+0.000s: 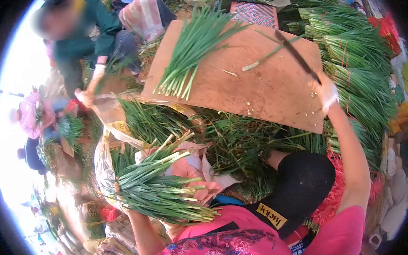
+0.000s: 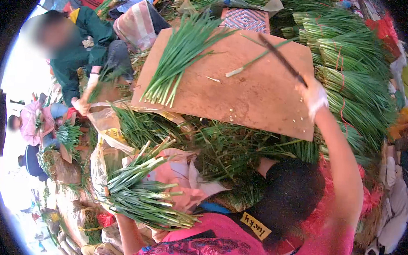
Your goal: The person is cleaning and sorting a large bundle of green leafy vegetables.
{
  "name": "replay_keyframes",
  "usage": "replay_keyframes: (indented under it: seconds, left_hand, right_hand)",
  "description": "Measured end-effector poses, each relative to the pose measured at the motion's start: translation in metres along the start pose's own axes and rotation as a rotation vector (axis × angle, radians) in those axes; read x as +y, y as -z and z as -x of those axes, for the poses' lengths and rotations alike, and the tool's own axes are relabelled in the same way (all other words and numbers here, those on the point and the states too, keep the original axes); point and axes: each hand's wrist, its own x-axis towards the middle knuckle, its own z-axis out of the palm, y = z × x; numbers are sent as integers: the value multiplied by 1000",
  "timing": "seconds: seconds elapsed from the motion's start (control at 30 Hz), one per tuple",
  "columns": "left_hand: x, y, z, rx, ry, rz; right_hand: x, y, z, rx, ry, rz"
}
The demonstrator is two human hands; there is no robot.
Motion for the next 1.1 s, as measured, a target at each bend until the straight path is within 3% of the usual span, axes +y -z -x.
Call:
replay_keyframes:
  seconds: [0.03, 0.13, 0.23, 0.3, 0.33, 0.4, 0.47, 0.53, 0.6, 0.67, 0.73, 0.83, 0.93, 0.97, 1.07, 1.1]
  left_hand:
    - [3, -2, 0, -14, -20, 0]
    - [7, 32, -13, -148, -1, -56]
    - [8, 30, -7, -62, -54, -55]
    - [8, 28, -6, -11, -70, -80]
    - [6, 28, -7, -33, -67, -78]
    - [-1, 27, -12, -75, -53, -80]
    - [-6, 23, -20, -112, -42, -88]
    - [5, 24, -20, -123, -65, -108]
    - [5, -13, 5, 109, -122, -213]
    - [9, 1, 2, 14, -12, -37]
    - [7, 51, -24, 0, -78, 127]
    - [12, 64, -30, 0, -54, 204]
    - [19, 78, -37, 17, -52, 236]
    - [21, 83, -41, 13, -66, 230]
    - [26, 73, -36, 5, -118, 238]
    - [26, 70, -33, -1, -157, 209]
  right_hand:
    - [1, -8, -28, 109, 69, 174]
    - [10, -30, -98, 99, 10, 349]
    - [-18, -46, -99, -15, -107, 181]
    - [-43, -58, -58, -122, 56, 154]
    - [-40, -72, -34, -133, 279, 179]
    - [-64, -72, 34, -355, 561, 106]
    - [-88, -53, 91, -691, 606, -9]
    - [-99, -31, 117, -698, 613, -10]
    - [-70, -23, 115, -465, 353, 162]
    - [-4, -25, 90, -116, 336, -17]
    - [56, -17, 64, -92, 116, -47]
    - [40, -13, 82, -121, -5, 114]
    - [53, -25, 87, -152, 161, 381]
    - [3, -11, 96, -253, 60, 500]
    - [-23, -24, 97, -46, 411, 608]
    - [-39, -38, 97, -90, 527, 462]
